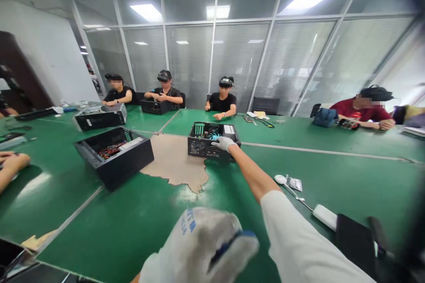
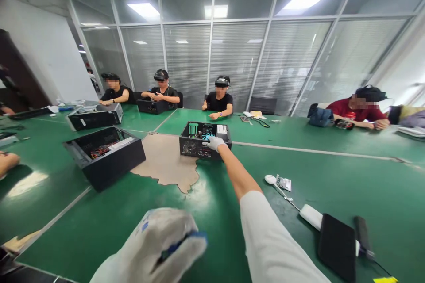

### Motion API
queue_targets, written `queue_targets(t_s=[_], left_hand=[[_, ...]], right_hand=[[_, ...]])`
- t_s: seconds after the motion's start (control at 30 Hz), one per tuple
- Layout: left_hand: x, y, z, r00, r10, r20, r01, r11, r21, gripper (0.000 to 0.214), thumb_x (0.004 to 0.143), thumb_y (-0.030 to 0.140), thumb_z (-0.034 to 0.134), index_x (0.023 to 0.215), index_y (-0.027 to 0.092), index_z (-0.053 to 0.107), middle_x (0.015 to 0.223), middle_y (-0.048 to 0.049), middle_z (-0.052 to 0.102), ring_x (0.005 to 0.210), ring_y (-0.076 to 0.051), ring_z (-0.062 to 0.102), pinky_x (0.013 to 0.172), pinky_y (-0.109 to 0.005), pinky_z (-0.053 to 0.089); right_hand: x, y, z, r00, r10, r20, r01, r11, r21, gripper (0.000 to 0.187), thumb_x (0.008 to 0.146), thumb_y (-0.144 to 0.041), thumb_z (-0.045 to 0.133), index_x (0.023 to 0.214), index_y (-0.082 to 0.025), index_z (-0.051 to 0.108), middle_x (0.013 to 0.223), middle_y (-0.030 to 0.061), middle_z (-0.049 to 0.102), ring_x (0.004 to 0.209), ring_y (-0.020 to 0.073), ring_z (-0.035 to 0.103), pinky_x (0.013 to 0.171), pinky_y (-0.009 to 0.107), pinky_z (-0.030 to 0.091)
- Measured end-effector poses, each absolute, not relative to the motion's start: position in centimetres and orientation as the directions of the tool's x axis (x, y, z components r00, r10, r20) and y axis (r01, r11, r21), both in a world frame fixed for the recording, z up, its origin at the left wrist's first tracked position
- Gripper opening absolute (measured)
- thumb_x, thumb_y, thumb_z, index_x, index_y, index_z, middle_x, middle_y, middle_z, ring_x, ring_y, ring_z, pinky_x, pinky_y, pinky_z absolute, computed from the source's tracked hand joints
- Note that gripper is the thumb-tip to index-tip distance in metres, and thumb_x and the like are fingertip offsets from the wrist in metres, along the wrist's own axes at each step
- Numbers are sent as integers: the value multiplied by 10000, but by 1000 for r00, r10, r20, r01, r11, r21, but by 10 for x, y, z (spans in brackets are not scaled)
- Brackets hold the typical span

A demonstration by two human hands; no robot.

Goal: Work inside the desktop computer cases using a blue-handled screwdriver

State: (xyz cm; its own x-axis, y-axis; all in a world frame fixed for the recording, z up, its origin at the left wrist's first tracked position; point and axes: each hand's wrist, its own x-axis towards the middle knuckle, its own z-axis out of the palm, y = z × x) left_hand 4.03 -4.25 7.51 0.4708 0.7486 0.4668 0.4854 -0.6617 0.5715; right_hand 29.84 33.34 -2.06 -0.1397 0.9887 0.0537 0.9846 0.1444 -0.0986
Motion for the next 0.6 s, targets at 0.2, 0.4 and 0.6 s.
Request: queue_targets(t_s=[0.2, 0.4, 0.6], left_hand=[[46, 38, 73, 491, 825, 280, 737, -565, 371, 434, 1057, 287, 246, 1161, 180, 653, 989, -91, 730, 844, -214, 663, 828, -339, 527], [68, 118, 19, 575, 813, 88, 818, -574, -39, 567, 977, 94, 167, 1398, 43, 543, 1450, -272, 543, 1126, -365, 647, 975, -510, 479], [83, 134, -36, 717, 668, -200, 697, -677, 237, 297, 892, 148, 498, 1097, 215, 702, 1360, -89, 673, 1122, -220, 675, 1005, -301, 485]], right_hand=[[331, 253, -44, -354, 932, 79, 925, 362, -120, 431, 1048, -526, 467, 1107, -182, 720, 1092, 119, 746, 1030, 246, 670, 864, 290, 445], [334, 184, -68, -669, 717, -194, 725, 574, -381, 215, 898, -204, 654, 1070, -205, 784, 843, 48, 747, 778, 193, 664, 789, 286, 469], [333, 152, -85, -754, 574, -321, 649, 571, -503, 431, 778, -18, 655, 1108, -260, 790, 1070, 12, 775, 930, 180, 716, 856, 255, 504]])
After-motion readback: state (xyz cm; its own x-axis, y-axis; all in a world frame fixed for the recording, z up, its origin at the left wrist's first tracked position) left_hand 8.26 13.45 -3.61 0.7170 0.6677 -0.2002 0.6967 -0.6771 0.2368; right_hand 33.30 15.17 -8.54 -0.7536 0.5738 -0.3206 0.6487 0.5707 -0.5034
